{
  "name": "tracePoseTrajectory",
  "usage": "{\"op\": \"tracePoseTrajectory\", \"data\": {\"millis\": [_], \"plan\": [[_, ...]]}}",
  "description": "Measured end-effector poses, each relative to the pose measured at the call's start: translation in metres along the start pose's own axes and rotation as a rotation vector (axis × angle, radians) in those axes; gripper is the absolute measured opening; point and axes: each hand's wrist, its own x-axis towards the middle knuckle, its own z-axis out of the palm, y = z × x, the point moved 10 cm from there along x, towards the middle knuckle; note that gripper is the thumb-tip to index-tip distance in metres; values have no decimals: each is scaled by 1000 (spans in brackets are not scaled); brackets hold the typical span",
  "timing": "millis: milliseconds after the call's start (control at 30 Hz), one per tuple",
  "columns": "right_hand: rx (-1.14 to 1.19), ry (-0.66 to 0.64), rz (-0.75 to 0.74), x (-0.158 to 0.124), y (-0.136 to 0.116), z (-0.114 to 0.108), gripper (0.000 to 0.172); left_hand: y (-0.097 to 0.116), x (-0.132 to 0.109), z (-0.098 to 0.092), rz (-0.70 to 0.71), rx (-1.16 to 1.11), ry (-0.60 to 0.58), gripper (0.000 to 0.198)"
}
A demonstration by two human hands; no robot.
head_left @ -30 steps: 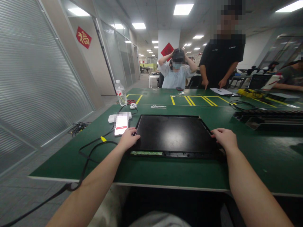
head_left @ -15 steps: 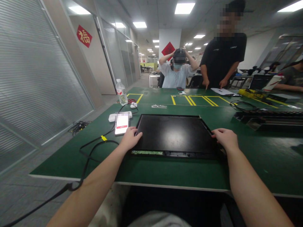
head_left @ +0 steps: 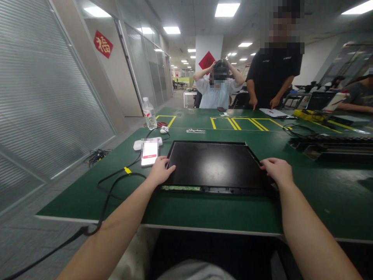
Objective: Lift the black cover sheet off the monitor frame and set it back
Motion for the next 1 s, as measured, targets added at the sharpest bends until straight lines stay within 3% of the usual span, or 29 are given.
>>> {"op": "tracePoseTrajectory", "data": {"millis": [1000], "plan": [[47, -14, 32, -3, -1, 1, 22, 7, -4, -2, 8, -24, 4, 42]]}}
